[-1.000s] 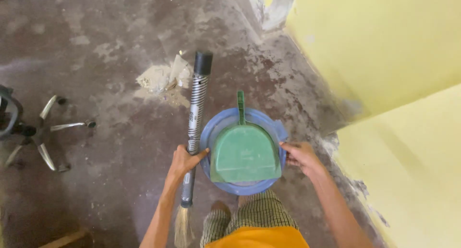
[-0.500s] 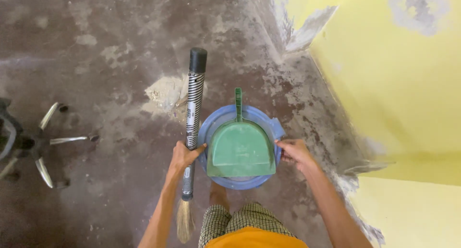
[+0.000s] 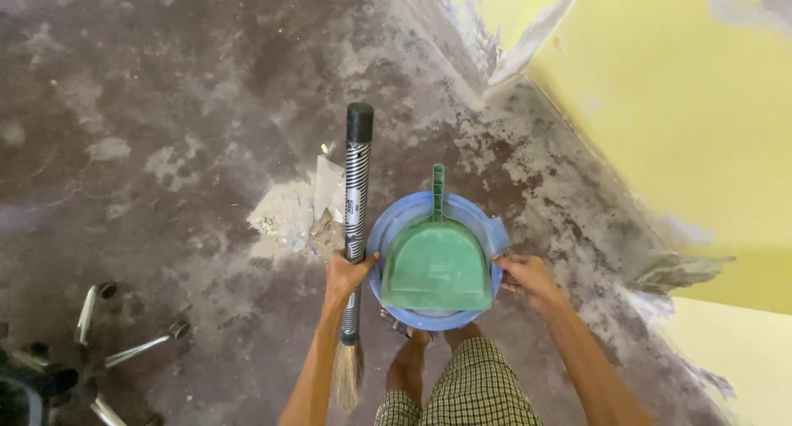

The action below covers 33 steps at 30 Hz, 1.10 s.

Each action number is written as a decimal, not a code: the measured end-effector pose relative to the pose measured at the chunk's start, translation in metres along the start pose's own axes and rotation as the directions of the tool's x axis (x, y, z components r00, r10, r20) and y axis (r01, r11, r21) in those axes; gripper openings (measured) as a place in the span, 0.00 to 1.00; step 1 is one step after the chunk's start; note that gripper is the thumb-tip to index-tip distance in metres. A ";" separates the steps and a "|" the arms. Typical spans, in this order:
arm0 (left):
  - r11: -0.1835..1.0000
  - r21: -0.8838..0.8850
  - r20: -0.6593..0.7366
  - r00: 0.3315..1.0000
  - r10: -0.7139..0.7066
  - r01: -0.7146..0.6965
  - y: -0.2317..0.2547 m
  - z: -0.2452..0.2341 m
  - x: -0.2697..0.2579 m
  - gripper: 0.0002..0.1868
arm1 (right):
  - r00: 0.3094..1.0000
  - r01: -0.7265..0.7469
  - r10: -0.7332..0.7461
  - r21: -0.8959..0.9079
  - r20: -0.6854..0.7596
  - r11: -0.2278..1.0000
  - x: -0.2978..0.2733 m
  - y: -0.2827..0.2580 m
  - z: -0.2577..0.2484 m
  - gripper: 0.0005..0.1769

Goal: Sweeping dirt and debris from a floor into a dustpan and emptying it into a trash bin.

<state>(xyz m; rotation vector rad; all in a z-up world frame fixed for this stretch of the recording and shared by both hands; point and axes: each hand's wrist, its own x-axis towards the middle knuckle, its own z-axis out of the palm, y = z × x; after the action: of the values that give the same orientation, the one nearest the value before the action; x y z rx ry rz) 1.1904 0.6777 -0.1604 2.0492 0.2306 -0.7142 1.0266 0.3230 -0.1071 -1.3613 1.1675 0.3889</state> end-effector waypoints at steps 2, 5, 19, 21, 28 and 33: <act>1.000 0.001 0.030 0.999 -0.011 0.011 0.003 0.010 0.030 0.21 | 1.000 -0.001 0.001 0.047 -0.013 0.999 0.030 0.004 0.000 0.18; 0.999 0.042 0.068 0.998 -0.011 0.008 0.007 0.024 0.072 0.20 | 0.999 -0.020 0.023 0.104 -0.030 0.994 0.048 -0.016 0.008 0.20; 0.967 0.246 0.245 0.970 -0.001 -0.062 -0.003 0.168 0.274 0.23 | 0.983 -0.095 0.113 0.125 -0.147 0.988 0.233 -0.001 -0.027 0.24; 0.953 0.278 0.247 0.968 0.047 -0.117 -0.010 0.193 0.301 0.24 | 0.991 -0.042 0.065 0.190 -0.117 0.981 0.284 0.042 -0.042 0.30; 0.935 0.349 0.357 0.932 -0.066 -0.068 0.008 0.266 0.366 0.26 | 0.974 -0.067 0.132 0.322 -0.184 0.944 0.353 0.056 -0.048 0.23; 0.891 0.415 0.341 0.939 0.034 -0.183 -0.012 0.325 0.413 0.27 | 0.961 -0.057 0.167 0.431 -0.221 0.901 0.395 0.093 -0.054 0.23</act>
<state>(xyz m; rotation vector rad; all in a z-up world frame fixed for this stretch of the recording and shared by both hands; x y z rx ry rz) 1.3921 0.3705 -0.5368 2.2998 -0.2645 -1.0976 1.1011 0.1440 -0.4680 -0.9824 1.4508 0.0325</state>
